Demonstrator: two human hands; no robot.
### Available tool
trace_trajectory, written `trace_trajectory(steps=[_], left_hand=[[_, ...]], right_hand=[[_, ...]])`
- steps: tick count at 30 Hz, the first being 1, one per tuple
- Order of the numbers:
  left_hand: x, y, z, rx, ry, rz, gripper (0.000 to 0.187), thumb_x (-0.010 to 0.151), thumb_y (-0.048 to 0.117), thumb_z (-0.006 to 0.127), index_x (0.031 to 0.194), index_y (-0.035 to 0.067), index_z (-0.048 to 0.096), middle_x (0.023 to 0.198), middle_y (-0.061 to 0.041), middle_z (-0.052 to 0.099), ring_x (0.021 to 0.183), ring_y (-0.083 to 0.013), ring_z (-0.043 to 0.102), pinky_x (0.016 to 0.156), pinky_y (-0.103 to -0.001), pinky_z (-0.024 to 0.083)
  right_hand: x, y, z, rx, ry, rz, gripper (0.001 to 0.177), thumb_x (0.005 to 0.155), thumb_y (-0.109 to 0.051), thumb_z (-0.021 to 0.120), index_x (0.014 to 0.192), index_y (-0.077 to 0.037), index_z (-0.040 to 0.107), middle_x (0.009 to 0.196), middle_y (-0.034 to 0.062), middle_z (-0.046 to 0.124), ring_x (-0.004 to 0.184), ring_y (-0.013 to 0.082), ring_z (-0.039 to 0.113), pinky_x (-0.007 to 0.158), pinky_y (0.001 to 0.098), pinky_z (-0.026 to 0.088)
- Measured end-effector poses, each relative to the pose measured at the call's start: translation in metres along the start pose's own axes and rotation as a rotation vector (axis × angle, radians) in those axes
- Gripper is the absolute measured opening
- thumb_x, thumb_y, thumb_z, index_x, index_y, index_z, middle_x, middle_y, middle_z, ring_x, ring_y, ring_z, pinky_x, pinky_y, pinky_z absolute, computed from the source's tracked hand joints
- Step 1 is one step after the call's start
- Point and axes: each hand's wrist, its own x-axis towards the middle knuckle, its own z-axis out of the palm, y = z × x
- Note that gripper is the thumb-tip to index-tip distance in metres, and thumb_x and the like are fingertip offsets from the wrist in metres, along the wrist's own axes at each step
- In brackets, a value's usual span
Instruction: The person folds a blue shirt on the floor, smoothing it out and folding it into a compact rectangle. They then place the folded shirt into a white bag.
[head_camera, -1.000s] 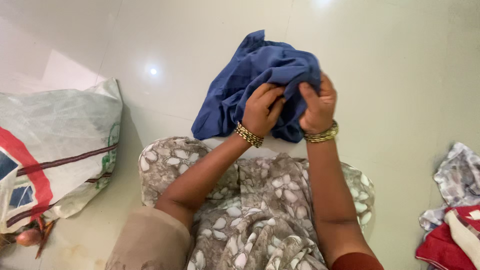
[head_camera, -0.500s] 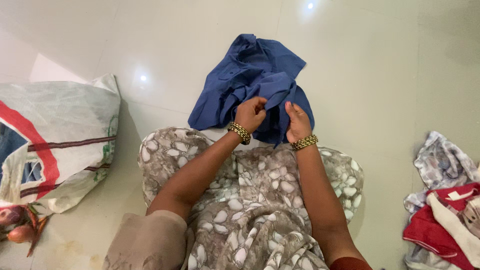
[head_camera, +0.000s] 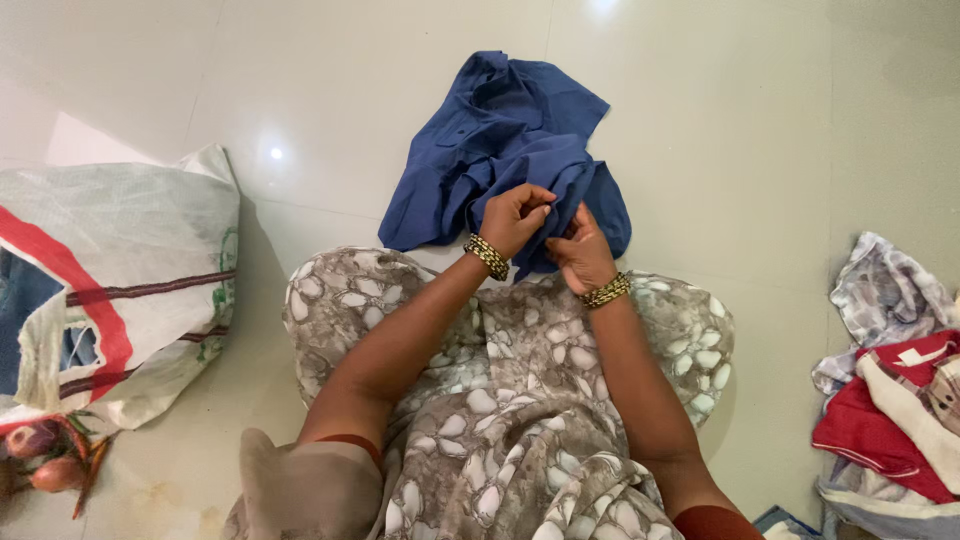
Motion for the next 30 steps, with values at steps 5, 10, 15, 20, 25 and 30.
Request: trace_trajectory(steps=[5, 10, 15, 20, 25, 30], left_hand=[[0.006, -0.002, -0.004, 0.103, 0.013, 0.002, 0.015, 0.089, 0.009, 0.075, 0.104, 0.007, 0.076, 0.092, -0.004, 0.079, 0.077, -0.0094, 0.075, 0.071, -0.025, 0.058], [0.012, -0.005, -0.002, 0.088, 0.029, 0.042, 0.014, 0.085, 0.009, 0.078, 0.099, 0.006, 0.076, 0.089, -0.004, 0.078, 0.075, -0.0094, 0.074, 0.070, -0.025, 0.059], [0.016, -0.004, 0.005, 0.032, -0.009, 0.020, 0.015, 0.085, 0.008, 0.078, 0.099, 0.005, 0.074, 0.089, -0.004, 0.077, 0.075, -0.0085, 0.072, 0.069, -0.024, 0.059], [0.017, -0.016, 0.019, -0.215, -0.086, -0.048, 0.018, 0.090, 0.008, 0.074, 0.108, 0.005, 0.075, 0.096, -0.001, 0.077, 0.083, -0.0050, 0.070, 0.076, -0.023, 0.058], [0.027, -0.020, 0.017, -0.371, -0.139, -0.156, 0.021, 0.090, 0.013, 0.077, 0.109, 0.006, 0.076, 0.096, 0.000, 0.078, 0.084, -0.0044, 0.069, 0.078, -0.022, 0.057], [0.034, 0.007, 0.000, 0.133, -0.072, 0.024, 0.022, 0.079, 0.017, 0.086, 0.096, 0.007, 0.078, 0.086, -0.004, 0.071, 0.074, -0.0117, 0.068, 0.069, -0.026, 0.056]], right_hand=[[0.032, 0.051, -0.060, -0.077, 0.176, -0.018, 0.016, 0.097, 0.012, 0.066, 0.110, 0.003, 0.066, 0.097, 0.0066, 0.069, 0.080, 0.0160, 0.061, 0.068, 0.0298, 0.047], [0.028, 0.032, -0.052, -0.004, 0.340, -0.346, 0.013, 0.094, 0.004, 0.068, 0.105, -0.003, 0.070, 0.097, -0.0005, 0.070, 0.086, 0.0079, 0.063, 0.078, 0.0233, 0.052], [0.017, 0.012, -0.021, -0.284, 0.525, -0.496, 0.012, 0.097, -0.001, 0.069, 0.109, 0.000, 0.070, 0.099, 0.0007, 0.072, 0.087, 0.0063, 0.063, 0.081, 0.0217, 0.053], [0.019, 0.017, -0.011, -0.148, 0.342, -0.549, 0.012, 0.100, 0.003, 0.072, 0.111, 0.004, 0.067, 0.105, 0.0052, 0.071, 0.093, 0.0098, 0.063, 0.087, 0.0246, 0.052], [0.012, 0.003, -0.013, 0.057, 0.153, -0.332, 0.022, 0.099, 0.002, 0.061, 0.120, 0.004, 0.066, 0.114, 0.0066, 0.072, 0.103, 0.0097, 0.066, 0.097, 0.0238, 0.051], [0.012, 0.002, -0.026, 0.013, 0.084, -0.271, 0.026, 0.101, 0.005, 0.061, 0.127, 0.005, 0.066, 0.117, 0.0070, 0.072, 0.104, 0.0093, 0.065, 0.095, 0.0228, 0.051]])
